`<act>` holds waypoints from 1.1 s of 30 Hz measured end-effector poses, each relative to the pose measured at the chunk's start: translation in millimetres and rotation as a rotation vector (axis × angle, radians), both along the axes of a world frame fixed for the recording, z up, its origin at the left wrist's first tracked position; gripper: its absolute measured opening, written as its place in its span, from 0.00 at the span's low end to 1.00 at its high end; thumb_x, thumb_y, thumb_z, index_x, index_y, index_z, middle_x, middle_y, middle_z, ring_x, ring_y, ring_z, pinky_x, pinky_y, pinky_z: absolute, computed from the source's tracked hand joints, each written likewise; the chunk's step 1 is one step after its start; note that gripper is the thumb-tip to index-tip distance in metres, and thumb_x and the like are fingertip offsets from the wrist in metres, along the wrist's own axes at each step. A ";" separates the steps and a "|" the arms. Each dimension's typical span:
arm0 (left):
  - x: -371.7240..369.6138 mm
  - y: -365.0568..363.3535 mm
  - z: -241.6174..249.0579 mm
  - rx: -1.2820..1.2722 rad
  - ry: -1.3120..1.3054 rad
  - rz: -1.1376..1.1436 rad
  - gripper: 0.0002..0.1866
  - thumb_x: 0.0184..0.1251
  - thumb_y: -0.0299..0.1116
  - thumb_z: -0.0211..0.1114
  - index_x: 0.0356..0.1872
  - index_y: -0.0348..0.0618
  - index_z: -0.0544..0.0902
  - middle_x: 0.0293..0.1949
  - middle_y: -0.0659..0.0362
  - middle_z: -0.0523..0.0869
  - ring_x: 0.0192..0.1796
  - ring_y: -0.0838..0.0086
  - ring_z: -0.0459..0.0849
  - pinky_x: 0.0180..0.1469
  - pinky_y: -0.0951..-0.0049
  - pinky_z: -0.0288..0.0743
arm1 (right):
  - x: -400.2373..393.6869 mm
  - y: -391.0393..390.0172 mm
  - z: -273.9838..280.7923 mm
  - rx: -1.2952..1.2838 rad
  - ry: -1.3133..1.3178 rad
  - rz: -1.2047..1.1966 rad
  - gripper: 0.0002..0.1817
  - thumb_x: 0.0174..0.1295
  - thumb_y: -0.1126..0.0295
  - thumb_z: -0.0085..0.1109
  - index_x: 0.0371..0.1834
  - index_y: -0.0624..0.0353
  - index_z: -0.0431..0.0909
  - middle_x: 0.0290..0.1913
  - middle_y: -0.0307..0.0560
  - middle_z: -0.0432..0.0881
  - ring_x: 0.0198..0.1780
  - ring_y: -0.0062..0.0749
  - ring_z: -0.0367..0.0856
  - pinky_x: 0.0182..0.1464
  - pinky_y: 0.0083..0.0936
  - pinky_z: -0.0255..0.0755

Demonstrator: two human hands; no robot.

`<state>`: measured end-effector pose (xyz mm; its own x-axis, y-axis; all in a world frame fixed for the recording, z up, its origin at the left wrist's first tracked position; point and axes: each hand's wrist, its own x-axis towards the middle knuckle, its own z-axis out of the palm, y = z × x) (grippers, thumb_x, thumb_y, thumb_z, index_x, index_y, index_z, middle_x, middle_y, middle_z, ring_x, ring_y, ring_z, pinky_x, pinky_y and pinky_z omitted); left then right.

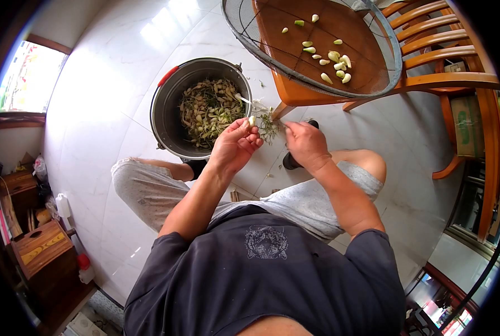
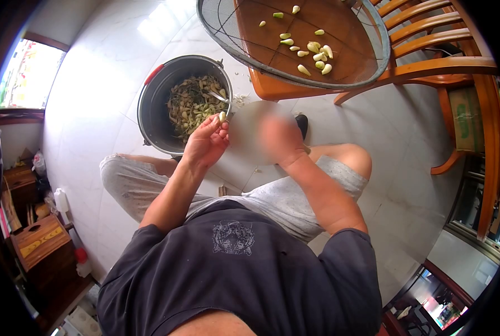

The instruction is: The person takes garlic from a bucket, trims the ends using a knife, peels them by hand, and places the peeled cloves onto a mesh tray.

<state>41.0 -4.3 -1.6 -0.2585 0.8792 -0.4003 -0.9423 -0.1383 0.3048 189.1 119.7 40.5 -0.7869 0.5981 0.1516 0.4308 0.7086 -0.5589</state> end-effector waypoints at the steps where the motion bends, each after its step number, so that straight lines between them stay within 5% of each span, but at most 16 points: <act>1: -1.3 -0.9 4.8 0.021 0.008 -0.017 0.06 0.67 0.28 0.58 0.42 0.40 0.76 0.33 0.56 0.81 0.32 0.74 0.78 0.41 0.69 0.75 | 3.7 3.5 -4.1 -0.057 -0.072 -0.041 0.10 0.57 0.68 0.53 0.37 0.58 0.82 0.31 0.55 0.81 0.35 0.50 0.79 0.38 0.38 0.74; 7: -7.9 4.7 30.9 0.123 0.281 -0.112 0.07 0.66 0.28 0.60 0.42 0.38 0.76 0.34 0.56 0.81 0.32 0.75 0.78 0.39 0.70 0.75 | 8.5 12.0 -6.4 -0.184 -0.280 -0.051 0.12 0.56 0.68 0.52 0.36 0.61 0.81 0.32 0.59 0.81 0.38 0.54 0.79 0.42 0.42 0.73; 11: -15.4 53.1 83.4 -0.030 0.796 -0.150 0.09 0.62 0.29 0.65 0.38 0.33 0.79 0.30 0.57 0.83 0.27 0.78 0.78 0.31 0.79 0.73 | 7.9 11.5 -20.1 -0.186 -0.302 0.038 0.11 0.55 0.68 0.53 0.37 0.61 0.81 0.34 0.59 0.81 0.40 0.53 0.80 0.45 0.39 0.73; 13: -17.7 83.0 111.0 -0.057 1.047 -0.229 0.16 0.64 0.32 0.63 0.47 0.30 0.77 0.32 0.57 0.83 0.29 0.78 0.79 0.33 0.80 0.75 | 4.9 8.6 -21.6 -0.263 -0.349 0.070 0.11 0.55 0.69 0.53 0.38 0.61 0.81 0.35 0.59 0.81 0.41 0.52 0.80 0.46 0.38 0.73; 15: -21.6 111.8 122.9 -0.059 1.137 -0.337 0.21 0.64 0.34 0.64 0.51 0.27 0.76 0.32 0.55 0.84 0.29 0.78 0.80 0.34 0.80 0.76 | 3.1 5.7 -18.6 -0.261 -0.318 0.099 0.11 0.55 0.68 0.53 0.38 0.61 0.81 0.35 0.58 0.81 0.41 0.52 0.80 0.45 0.38 0.72; 17: -29.4 123.9 119.5 0.002 1.139 -0.409 0.18 0.62 0.39 0.66 0.43 0.32 0.82 0.29 0.56 0.84 0.26 0.79 0.80 0.30 0.80 0.76 | 3.4 4.4 -15.3 -0.257 -0.301 0.124 0.11 0.55 0.68 0.54 0.38 0.61 0.81 0.35 0.58 0.81 0.41 0.52 0.79 0.45 0.39 0.72; 21: -73.4 99.0 126.0 -0.062 1.138 -0.314 0.17 0.63 0.38 0.65 0.41 0.31 0.82 0.29 0.56 0.85 0.24 0.79 0.80 0.29 0.78 0.77 | 6.7 7.4 -6.5 -0.265 -0.308 0.092 0.11 0.56 0.68 0.54 0.38 0.61 0.80 0.34 0.58 0.81 0.40 0.53 0.79 0.44 0.39 0.72; 25: -135.4 54.9 66.5 -0.530 1.105 -0.261 0.11 0.62 0.33 0.63 0.30 0.33 0.82 0.24 0.58 0.82 0.21 0.78 0.78 0.25 0.80 0.75 | 9.2 8.9 -7.3 -0.379 -0.347 -0.058 0.11 0.56 0.67 0.54 0.38 0.61 0.80 0.33 0.59 0.80 0.37 0.54 0.79 0.41 0.38 0.72; 29: -173.5 16.0 -83.3 -0.754 1.080 -0.350 0.07 0.56 0.28 0.61 0.27 0.33 0.81 0.19 0.58 0.80 0.19 0.77 0.77 0.21 0.77 0.72 | 9.7 10.6 -4.6 -0.423 -0.249 -0.022 0.13 0.57 0.67 0.52 0.41 0.59 0.81 0.34 0.60 0.81 0.40 0.54 0.79 0.44 0.39 0.72; 33: -165.1 7.5 -162.6 -0.972 1.587 -0.436 0.10 0.53 0.31 0.62 0.34 0.41 0.86 0.29 0.50 0.86 0.34 0.61 0.86 0.40 0.64 0.79 | 4.1 12.5 -6.1 -0.433 -0.230 -0.022 0.12 0.57 0.67 0.53 0.40 0.60 0.81 0.32 0.59 0.81 0.38 0.54 0.79 0.42 0.40 0.73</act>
